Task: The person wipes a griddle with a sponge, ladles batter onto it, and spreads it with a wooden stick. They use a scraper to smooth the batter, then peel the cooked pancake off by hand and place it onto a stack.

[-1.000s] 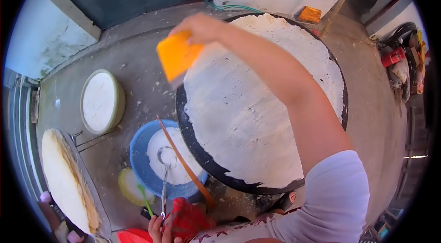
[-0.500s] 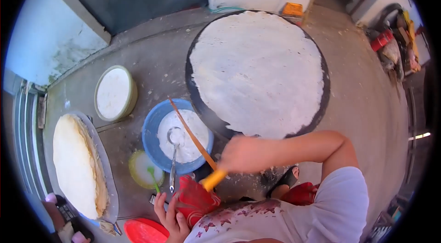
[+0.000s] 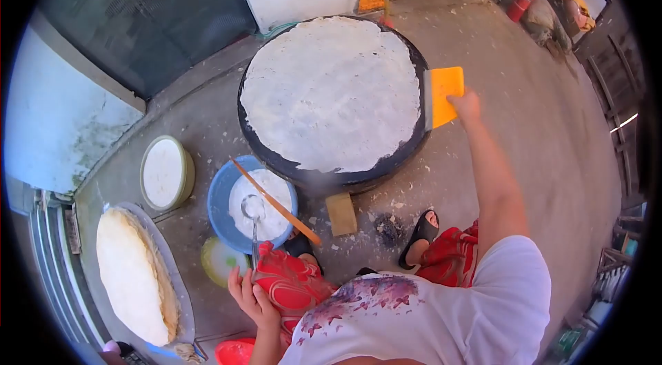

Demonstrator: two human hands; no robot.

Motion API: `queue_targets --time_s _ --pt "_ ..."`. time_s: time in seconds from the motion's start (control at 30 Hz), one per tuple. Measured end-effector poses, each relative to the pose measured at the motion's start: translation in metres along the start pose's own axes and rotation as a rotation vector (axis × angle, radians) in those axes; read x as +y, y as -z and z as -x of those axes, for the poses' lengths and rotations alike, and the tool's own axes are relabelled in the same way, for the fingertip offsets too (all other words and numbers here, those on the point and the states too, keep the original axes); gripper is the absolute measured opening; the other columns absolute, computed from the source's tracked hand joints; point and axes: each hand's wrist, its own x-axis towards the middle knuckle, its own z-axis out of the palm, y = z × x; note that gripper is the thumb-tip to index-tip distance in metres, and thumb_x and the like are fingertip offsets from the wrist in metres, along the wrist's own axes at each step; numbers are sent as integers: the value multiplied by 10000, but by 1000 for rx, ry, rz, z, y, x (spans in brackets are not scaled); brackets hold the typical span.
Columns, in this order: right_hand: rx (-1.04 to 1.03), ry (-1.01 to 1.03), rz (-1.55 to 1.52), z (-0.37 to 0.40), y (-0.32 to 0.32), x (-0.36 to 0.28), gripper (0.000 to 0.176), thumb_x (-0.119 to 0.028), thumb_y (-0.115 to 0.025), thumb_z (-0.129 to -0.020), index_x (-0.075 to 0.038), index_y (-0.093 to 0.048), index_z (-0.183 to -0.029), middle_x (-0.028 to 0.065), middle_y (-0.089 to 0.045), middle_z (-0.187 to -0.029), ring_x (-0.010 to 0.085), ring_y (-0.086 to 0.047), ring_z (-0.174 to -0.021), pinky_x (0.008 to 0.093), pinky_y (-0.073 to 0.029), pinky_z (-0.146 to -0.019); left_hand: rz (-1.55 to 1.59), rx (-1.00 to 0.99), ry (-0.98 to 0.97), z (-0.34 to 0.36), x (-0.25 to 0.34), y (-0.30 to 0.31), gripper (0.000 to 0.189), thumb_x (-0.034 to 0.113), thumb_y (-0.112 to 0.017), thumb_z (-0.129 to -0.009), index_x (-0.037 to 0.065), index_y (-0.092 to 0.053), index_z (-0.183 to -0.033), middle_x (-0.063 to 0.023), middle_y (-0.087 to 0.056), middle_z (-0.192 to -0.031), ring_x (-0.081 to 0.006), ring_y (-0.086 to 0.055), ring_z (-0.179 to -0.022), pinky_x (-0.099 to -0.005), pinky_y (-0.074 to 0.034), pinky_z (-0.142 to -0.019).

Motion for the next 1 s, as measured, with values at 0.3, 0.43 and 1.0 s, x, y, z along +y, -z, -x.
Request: queue_targets --time_s 0.3,0.43,1.0 --pt "75 -42 63 105 -5 -8 399 -216 -684 -660 -35 -547 -988 173 -621 -923 316 -598 -877 386 -467 -759 88 17 -27 7 -9 4 311 130 -397 -862 -51 -533 -1076 -188 -387 -1263 -322 -370 -1168 -384 -295 -954" --pt "10 -57 -88 198 -28 -23 388 -212 -690 -669 -32 -541 -978 179 -620 -903 330 -598 -864 390 -466 -748 98 32 -15 11 -15 6 307 110 -400 -854 -51 -530 -1081 -192 -385 -1261 -322 -366 -1168 -384 -292 -958" --pt "-119 1175 196 285 -33 -92 290 -96 -610 -613 -143 -603 -899 2 -585 -832 192 -543 -761 333 -439 -653 157 81 -98 12 -23 11 305 105 -412 -841 -34 -538 -1082 -191 -414 -1234 -350 -350 -1181 -416 -259 -982"
